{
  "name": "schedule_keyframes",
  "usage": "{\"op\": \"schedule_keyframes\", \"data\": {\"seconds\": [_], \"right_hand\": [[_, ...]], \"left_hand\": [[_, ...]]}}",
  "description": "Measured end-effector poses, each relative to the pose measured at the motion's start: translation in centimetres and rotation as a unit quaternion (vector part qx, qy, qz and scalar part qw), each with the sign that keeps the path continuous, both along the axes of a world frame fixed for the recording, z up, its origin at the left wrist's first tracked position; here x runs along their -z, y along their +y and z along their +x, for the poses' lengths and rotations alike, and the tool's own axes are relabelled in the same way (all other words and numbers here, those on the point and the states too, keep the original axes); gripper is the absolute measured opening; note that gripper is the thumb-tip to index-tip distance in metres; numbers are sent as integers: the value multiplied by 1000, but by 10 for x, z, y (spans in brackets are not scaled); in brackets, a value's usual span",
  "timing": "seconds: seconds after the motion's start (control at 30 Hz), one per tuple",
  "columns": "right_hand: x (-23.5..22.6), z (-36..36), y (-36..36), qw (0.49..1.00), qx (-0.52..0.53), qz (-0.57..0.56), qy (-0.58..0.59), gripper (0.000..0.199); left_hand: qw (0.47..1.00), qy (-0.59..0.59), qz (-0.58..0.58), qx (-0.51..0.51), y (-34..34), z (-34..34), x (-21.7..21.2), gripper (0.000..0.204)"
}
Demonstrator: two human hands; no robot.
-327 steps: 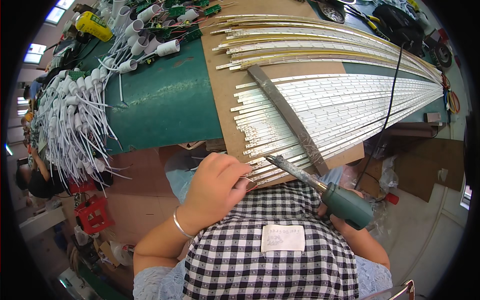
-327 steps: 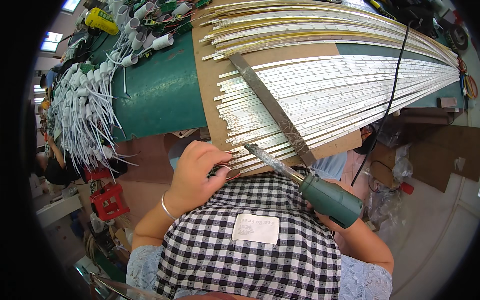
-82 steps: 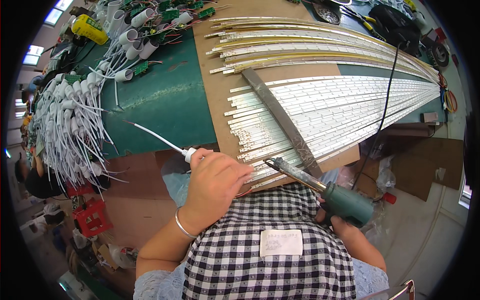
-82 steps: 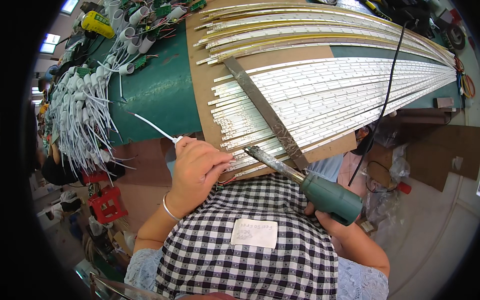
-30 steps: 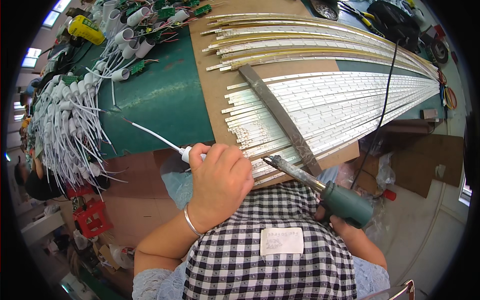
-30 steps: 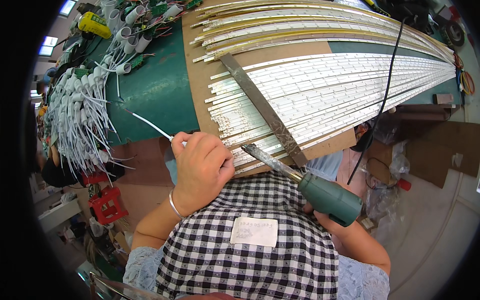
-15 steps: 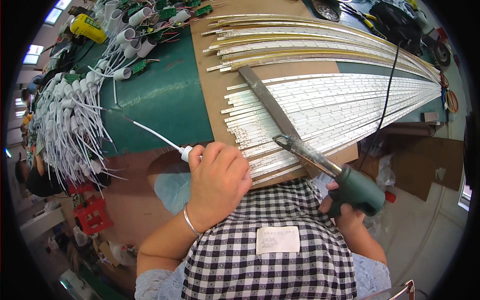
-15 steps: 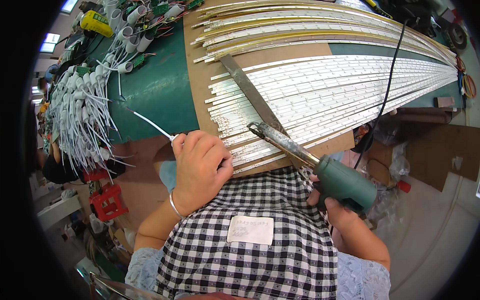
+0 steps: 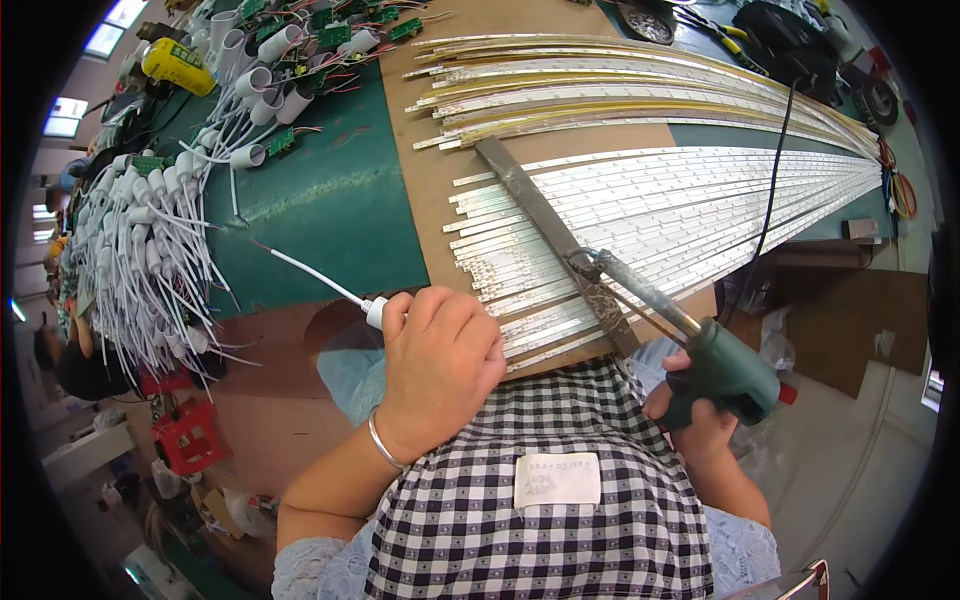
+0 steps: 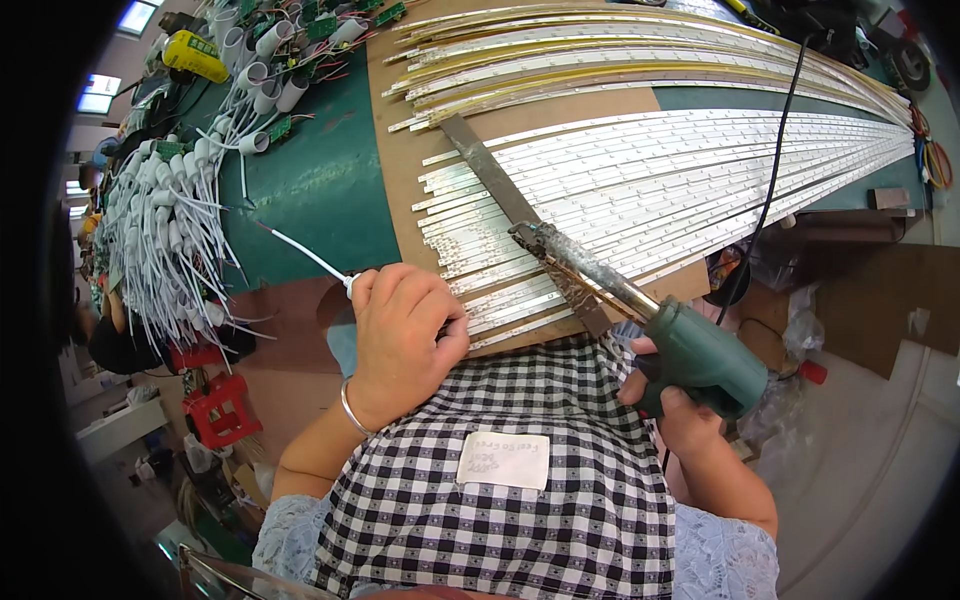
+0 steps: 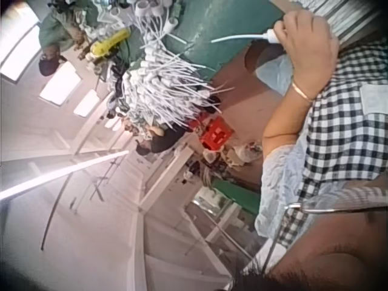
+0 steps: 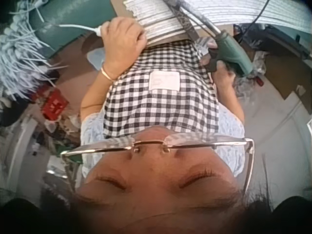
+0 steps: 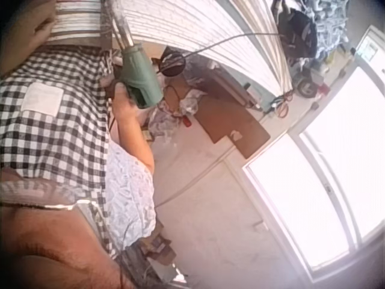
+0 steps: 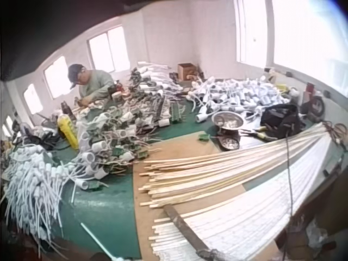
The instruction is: The person is soldering wires to small green circuit boards at a workbench. They repeatedly pick up a board, position a wire, and use a soldering iron to attach the wire to the board's terminals. The person then places the finished unit aside and repeats the process with the next board.
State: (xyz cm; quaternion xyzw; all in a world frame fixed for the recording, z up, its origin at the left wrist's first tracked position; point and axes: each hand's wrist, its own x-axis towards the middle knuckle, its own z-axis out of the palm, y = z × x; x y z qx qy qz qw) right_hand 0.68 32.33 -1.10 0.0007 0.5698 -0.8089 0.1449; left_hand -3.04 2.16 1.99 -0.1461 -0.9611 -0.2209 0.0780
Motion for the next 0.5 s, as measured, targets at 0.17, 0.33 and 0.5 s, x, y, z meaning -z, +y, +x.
{"op": "schedule_keyframes", "data": {"seconds": [0.17, 0.33, 0.5], "right_hand": [[-6, 0, -6, 1000, 6, 15, -7, 63], [-1, 3, -5, 998, 33, 46, -25, 72], [-3, -1, -8, 1000, -2, -4, 4, 64]], "left_hand": [[999, -21, 40, 4, -10, 2, -1, 15], [998, 36, 18, -54, -63, 6, 1, 24], [996, 2, -4, -84, -78, 21, 3, 27]]}}
